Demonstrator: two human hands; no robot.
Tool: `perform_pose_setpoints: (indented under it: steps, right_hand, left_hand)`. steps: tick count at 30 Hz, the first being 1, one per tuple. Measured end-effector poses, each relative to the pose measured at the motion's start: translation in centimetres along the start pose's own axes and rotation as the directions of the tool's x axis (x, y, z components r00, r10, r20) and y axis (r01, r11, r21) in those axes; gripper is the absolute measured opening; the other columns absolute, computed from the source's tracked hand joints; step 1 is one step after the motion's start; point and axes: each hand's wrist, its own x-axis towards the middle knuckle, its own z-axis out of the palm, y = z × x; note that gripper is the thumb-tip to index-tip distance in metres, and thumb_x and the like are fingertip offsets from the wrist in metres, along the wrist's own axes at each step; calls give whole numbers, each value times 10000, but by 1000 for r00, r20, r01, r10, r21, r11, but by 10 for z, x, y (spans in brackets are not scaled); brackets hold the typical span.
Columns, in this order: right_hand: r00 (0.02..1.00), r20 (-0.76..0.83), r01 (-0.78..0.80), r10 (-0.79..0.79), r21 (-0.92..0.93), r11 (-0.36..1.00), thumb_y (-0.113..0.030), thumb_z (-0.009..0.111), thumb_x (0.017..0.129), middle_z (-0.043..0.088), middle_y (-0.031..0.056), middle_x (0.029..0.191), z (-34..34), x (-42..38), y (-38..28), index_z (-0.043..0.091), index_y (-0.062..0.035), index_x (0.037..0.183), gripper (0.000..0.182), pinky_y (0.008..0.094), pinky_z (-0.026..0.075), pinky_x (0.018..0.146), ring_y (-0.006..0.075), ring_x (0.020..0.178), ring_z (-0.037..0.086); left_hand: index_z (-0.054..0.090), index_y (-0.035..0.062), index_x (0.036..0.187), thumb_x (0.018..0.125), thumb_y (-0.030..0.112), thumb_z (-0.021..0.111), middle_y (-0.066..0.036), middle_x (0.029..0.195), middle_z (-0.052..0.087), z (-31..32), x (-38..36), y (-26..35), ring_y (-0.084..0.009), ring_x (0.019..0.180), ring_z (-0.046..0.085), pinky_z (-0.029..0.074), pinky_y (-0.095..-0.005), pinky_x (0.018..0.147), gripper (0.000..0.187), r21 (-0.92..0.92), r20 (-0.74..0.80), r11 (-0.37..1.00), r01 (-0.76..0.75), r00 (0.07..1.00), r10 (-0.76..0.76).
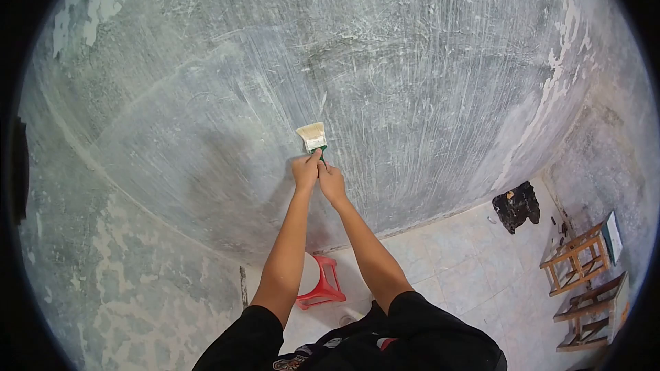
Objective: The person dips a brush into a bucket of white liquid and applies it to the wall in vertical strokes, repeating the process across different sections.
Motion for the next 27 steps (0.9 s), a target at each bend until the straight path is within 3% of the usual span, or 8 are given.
perform_pose_setpoints:
  steps: [2, 4, 6, 12, 19, 21, 24, 27]
  right_hand:
    - [998, 45, -36, 36, -7, 999, -406, 502, 1028, 712, 227, 819, -10, 0, -19, 723, 32, 1023, 491, 435, 498, 738, 338, 788, 703]
    - [995, 97, 23, -30, 67, 997, -341, 524, 1036, 561, 25, 622, -21, 8, -65, 697, 30, 893, 433, 340, 386, 547, 130, 565, 485]
    - [974, 142, 177, -175, -6, 984, -349, 512, 1016, 686, 257, 798, -36, 14, -134, 693, 70, 1057, 459, 451, 486, 733, 356, 766, 689]
    - [925, 194, 305, -327, 134, 943, -336, 509, 1024, 667, 248, 765, -37, 61, -234, 664, 50, 1053, 417, 445, 483, 724, 374, 750, 671]
    - [929, 235, 254, -287, 161, 954, -264, 467, 1078, 698, 219, 905, -33, 56, -107, 630, 31, 1200, 359, 376, 511, 768, 289, 841, 692]
    - [938, 188, 248, -291, 219, 944, -299, 478, 1083, 556, -1, 659, -27, 48, -35, 632, 16, 1220, 377, 293, 391, 555, 81, 605, 483]
    - [960, 146, 211, -239, 187, 959, -307, 476, 1084, 541, -13, 634, -33, 26, 6, 660, 13, 1077, 369, 292, 371, 531, 82, 577, 473]
    - [960, 277, -49, 48, -3, 999, -299, 476, 1071, 707, 192, 859, -46, 17, -12, 662, 18, 1210, 394, 366, 503, 791, 248, 841, 681]
  left_hand:
    - [715, -43, 701, 908, 353, 743, -88, 598, 647, 1, 3, 23, -155, 553, 577, 447, -370, 558, 447, -61, 28, 998, 19, 999, -18]
    - [715, -23, 698, 901, 293, 767, -37, 634, 638, -6, -1, 78, -109, 581, 554, 419, -326, 535, 379, -245, 52, 969, 14, 999, -2]
    - [716, 3, 704, 899, 256, 781, -15, 674, 639, -12, 7, 139, -91, 603, 547, 399, -297, 530, 326, -379, 36, 925, -18, 999, 34]
    - [756, -41, 873, 926, 242, 762, -27, 776, 681, -20, 54, 256, -86, 665, 577, 429, -248, 597, 288, -431, -46, 867, -251, 965, 256]
    - [774, -29, 867, 951, 280, 732, 12, 686, 631, 5, 38, 131, -70, 627, 533, 413, -265, 572, 324, -113, -57, 970, -214, 976, 208]
    - [773, -20, 839, 954, 284, 730, 10, 671, 630, 20, 15, 70, -70, 622, 532, 413, -268, 565, 328, -60, -58, 987, -150, 988, 146]
    - [764, -22, 823, 955, 286, 728, -13, 679, 653, 29, -12, 29, -79, 623, 552, 430, -266, 568, 337, -78, -47, 995, -56, 998, 53]
    - [752, -27, 801, 949, 279, 731, -42, 690, 672, 31, -10, 26, -88, 623, 569, 446, -263, 570, 341, -203, -14, 975, 95, 995, -100]
